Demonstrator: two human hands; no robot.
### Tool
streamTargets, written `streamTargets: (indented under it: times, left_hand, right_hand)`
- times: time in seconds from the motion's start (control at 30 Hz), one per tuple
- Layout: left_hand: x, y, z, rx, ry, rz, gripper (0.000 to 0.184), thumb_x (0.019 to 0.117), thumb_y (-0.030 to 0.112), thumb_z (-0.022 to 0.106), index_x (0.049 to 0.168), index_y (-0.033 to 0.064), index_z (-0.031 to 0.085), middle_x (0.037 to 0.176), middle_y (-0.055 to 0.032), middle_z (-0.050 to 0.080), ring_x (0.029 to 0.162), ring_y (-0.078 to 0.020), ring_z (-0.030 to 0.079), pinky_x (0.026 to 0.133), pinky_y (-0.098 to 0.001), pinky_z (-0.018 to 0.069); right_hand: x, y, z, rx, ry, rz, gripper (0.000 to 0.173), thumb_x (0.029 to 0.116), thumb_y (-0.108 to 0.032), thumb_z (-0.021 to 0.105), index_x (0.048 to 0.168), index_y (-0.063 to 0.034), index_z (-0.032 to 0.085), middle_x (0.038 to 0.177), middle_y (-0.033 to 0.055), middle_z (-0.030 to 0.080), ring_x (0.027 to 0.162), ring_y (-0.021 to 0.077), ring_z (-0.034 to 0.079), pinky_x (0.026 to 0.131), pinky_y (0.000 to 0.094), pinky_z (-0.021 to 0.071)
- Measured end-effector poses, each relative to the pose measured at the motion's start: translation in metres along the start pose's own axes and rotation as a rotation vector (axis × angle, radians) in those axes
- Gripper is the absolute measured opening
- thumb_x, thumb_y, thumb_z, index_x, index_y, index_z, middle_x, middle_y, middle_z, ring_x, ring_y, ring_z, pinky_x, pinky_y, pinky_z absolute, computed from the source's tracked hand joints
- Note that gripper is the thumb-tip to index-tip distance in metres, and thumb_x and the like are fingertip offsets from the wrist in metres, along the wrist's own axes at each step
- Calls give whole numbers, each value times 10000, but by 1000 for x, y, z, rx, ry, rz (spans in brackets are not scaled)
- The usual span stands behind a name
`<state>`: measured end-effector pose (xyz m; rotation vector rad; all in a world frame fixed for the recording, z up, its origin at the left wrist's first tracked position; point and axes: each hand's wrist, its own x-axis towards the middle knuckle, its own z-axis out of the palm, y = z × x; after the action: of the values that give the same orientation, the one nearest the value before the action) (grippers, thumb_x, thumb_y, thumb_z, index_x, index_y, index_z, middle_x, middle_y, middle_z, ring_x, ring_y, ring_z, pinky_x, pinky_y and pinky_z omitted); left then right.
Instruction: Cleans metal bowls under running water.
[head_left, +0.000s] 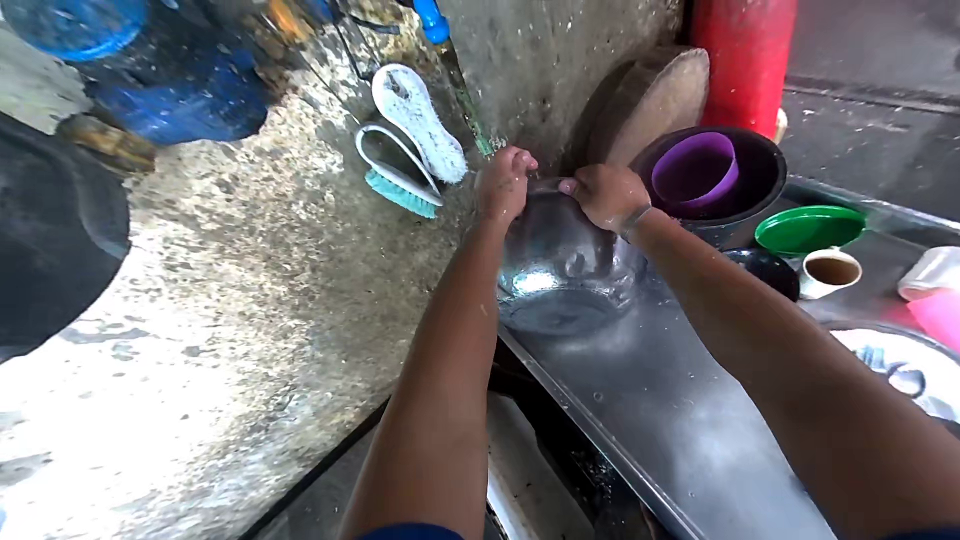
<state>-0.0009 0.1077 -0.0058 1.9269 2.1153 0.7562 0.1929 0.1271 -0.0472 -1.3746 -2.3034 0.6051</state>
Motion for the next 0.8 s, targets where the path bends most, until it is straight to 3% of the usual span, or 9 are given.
streamTargets:
  times: [0.13, 0.27, 0.33, 0.43, 0.5, 0.53, 0.63, 0.7, 0.8]
  left_hand:
    - [2, 1, 2, -157, 16, 8, 410, 1126, 267, 308, 1288, 104, 647, 1092, -67, 726, 1029, -172, 686, 942, -416, 540]
    - [1, 1, 11, -181, 120, 23, 545, 1099, 469, 358, 1048, 19, 661, 898, -115, 622, 871, -231, 614, 842, -471, 489]
    - [-7, -1, 24, -126, 111, 230, 359, 1049, 349, 520, 1132, 43, 689, 1143, -136, 662, 1111, -242, 622, 995, -447, 493]
    - [-33, 9, 45, 59, 6, 411, 625, 953, 498, 613, 1494, 196, 527, 1639, -123, 343, 1521, -317, 292, 1225, -550, 267]
    - [-51, 5, 47, 93, -12, 562, 575, 1023, 480, 517, 1528, 207, 500, 1657, -66, 350, 1567, -271, 220, 1273, -508, 209]
    - [-53, -9, 46, 14, 6, 600, 472, 1043, 425, 498, 1451, 208, 596, 1608, -48, 436, 1548, -248, 278, 1271, -487, 231]
    - [-52, -62, 33, -237, -9, 229, 437, 1091, 341, 409, 1437, 147, 595, 1472, -87, 557, 1400, -198, 478, 1181, -438, 384]
    - [-57, -62, 32, -271, -10, -128, 587, 1111, 469, 295, 1487, 54, 471, 1446, -208, 547, 1356, -306, 522, 1133, -529, 421]
    - [-68, -34, 38, -116, 13, -42, 615, 1090, 495, 318, 1552, 98, 407, 1536, -217, 459, 1418, -356, 461, 1153, -587, 382]
  right_hand:
    - [-19, -2, -9, -41, 17, 72, 584, 1041, -631, 396, 1016, -135, 703, 981, 169, 715, 1001, 401, 692, 799, 656, 522]
    - [-27, -9, -16, -91, -2, 100, 592, 1040, -635, 389, 1051, -135, 706, 1025, 180, 717, 1027, 421, 687, 800, 674, 521]
    - [-20, -4, -18, -73, 16, 156, 583, 1040, -631, 396, 1092, -144, 713, 1075, 188, 719, 1059, 430, 681, 817, 691, 514]
    - [-8, 10, -18, -45, 80, 208, 543, 1050, -589, 404, 1087, -146, 716, 1102, 187, 723, 1069, 433, 684, 818, 697, 516]
    - [-4, 11, -19, -41, 87, 207, 496, 1058, -536, 407, 1095, -148, 714, 1114, 186, 723, 1080, 432, 682, 820, 692, 517]
    - [-4, 10, -19, -42, 80, 201, 527, 1056, -568, 400, 1097, -150, 718, 1115, 184, 724, 1082, 429, 682, 827, 692, 517]
    - [-1, 9, -18, -24, 70, 210, 582, 1033, -635, 404, 1106, -159, 730, 1112, 170, 729, 1083, 410, 685, 849, 691, 519]
    - [3, 10, -19, 0, 87, 224, 582, 1025, -640, 424, 1088, -153, 734, 1087, 172, 731, 1070, 408, 687, 848, 683, 521]
    - [8, 10, -20, 9, 88, 215, 575, 1020, -635, 443, 1050, -140, 734, 1054, 181, 732, 1043, 416, 692, 828, 682, 530]
